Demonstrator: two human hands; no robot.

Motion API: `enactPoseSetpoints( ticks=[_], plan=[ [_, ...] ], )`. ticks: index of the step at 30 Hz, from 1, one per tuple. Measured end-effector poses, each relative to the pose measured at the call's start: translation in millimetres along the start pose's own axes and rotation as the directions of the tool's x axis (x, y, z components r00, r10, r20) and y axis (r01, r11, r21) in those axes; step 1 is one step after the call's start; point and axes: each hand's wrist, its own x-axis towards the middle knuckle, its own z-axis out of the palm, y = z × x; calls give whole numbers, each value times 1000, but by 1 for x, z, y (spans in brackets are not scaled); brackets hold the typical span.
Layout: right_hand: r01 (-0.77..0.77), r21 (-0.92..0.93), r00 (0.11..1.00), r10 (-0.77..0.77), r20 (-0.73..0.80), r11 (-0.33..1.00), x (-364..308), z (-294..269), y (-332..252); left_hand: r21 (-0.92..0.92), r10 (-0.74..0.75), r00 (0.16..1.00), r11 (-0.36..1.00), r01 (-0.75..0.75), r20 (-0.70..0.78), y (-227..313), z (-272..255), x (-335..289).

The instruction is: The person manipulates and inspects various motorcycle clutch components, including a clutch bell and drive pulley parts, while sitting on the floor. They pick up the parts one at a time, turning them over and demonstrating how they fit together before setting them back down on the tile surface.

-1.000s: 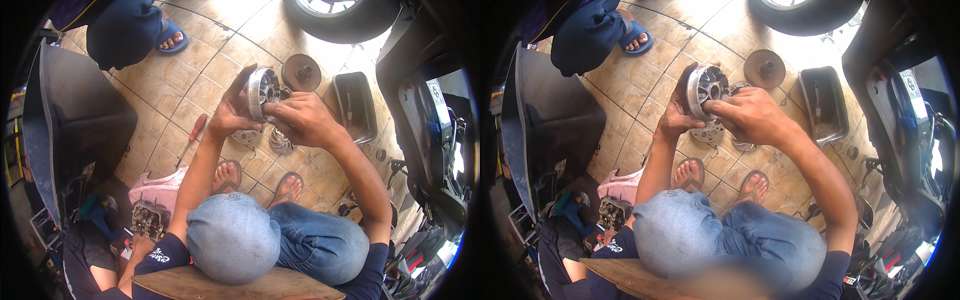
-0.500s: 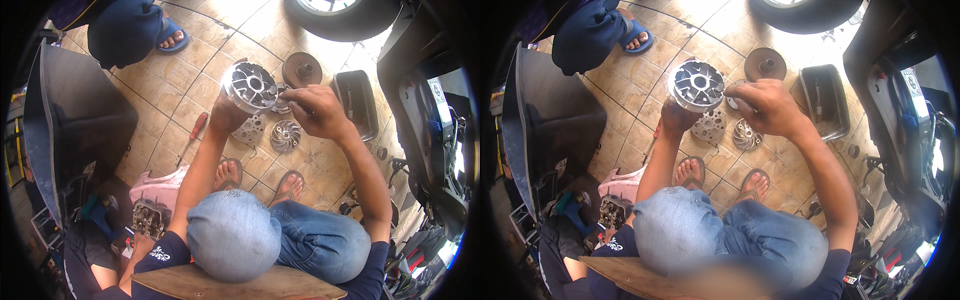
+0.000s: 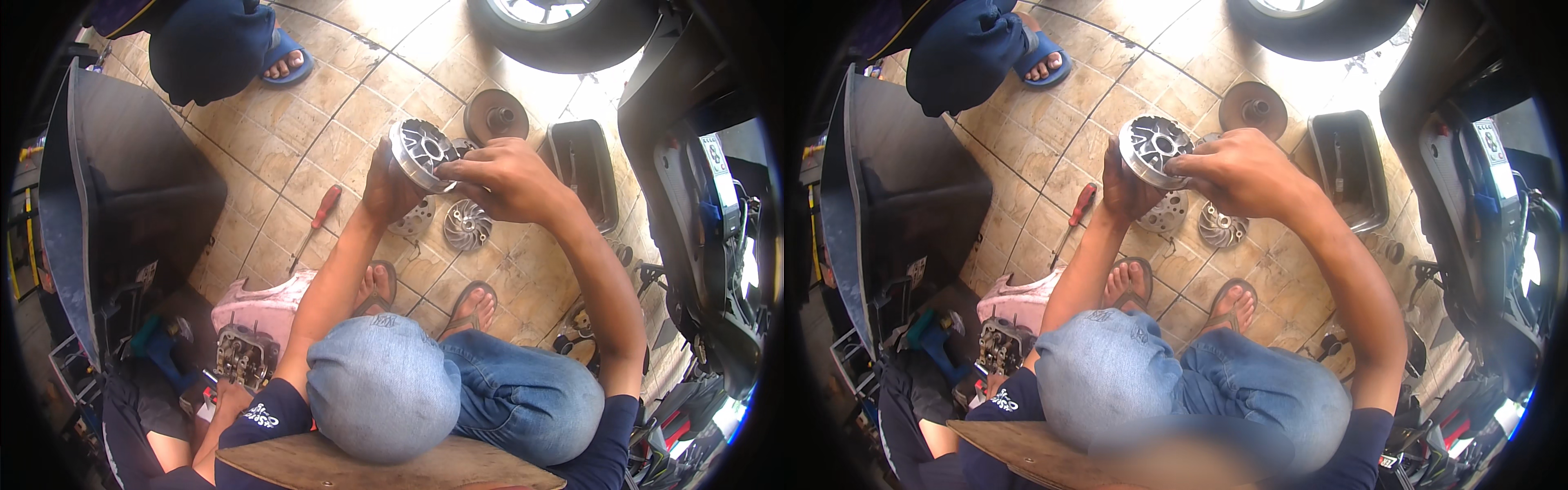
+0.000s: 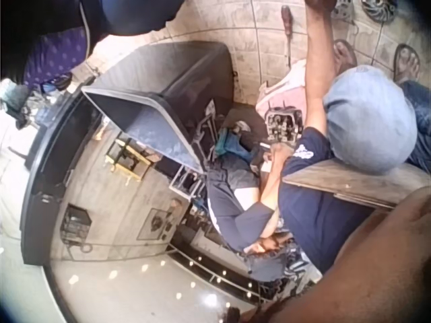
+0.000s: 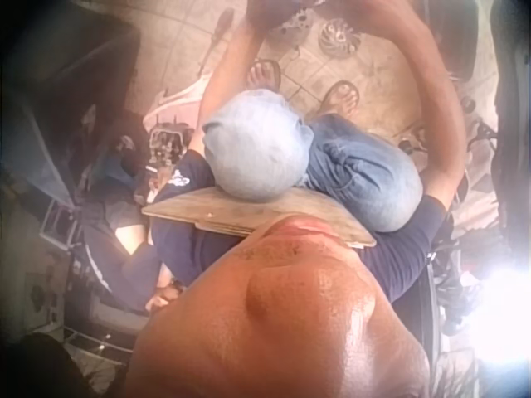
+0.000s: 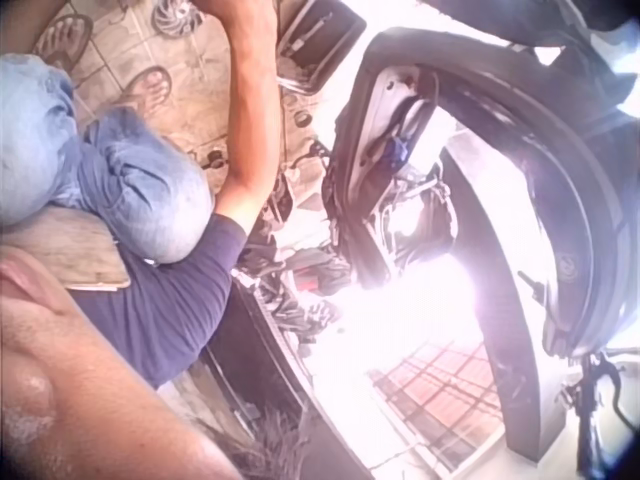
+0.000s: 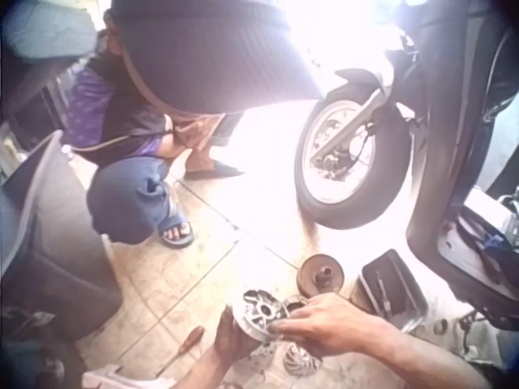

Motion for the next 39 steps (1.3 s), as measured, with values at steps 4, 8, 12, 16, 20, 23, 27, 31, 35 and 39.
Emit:
enactPoseSetpoints(
  ticks=[4, 8, 12, 16, 20, 23, 27, 31, 35, 39],
  plan=[
    [-13, 65, 996, 8, 88, 998, 5, -1, 3, 14, -22, 1000, 1000, 22, 13, -1, -4, 0],
    [-26, 58, 994, 20, 109, 998, 6, 0, 5, 92, -41, 999, 995, 40, 4, 0, -6, 1],
    [-27, 36, 997, 25, 70, 999, 6, 2, 5, 175, -48, 997, 983, 57, -58, 1, -4, 3],
    [-94, 22, 991, 95, -89, 995, -1, 9, 9, -139, -62, 998, 988, 64, 17, 6, -8, 9],
    [-96, 8, 978, 96, -184, 995, -9, 17, 18, -174, -81, 995, 981, 89, 51, 8, -6, 13],
    [-79, 3, 977, 78, -197, 997, -10, 18, 19, -174, -83, 995, 981, 92, 56, 8, -6, 14],
    [-33, -8, 985, 31, -170, 999, -10, 15, 18, -174, -83, 996, 982, 76, -31, 5, -2, 13],
    [-2, -69, 981, -11, -195, 998, -9, 19, 18, -194, -89, 996, 977, 88, 3, 6, -4, 12],
    [0, -90, 994, -9, -105, 996, -9, 17, 23, -176, -114, 991, 979, 101, -66, 8, 1, 12],
    [0, -104, 1000, -2, -23, 995, -7, 13, 25, -155, -131, 988, 981, 116, -87, 9, 10, 13]
  ],
)
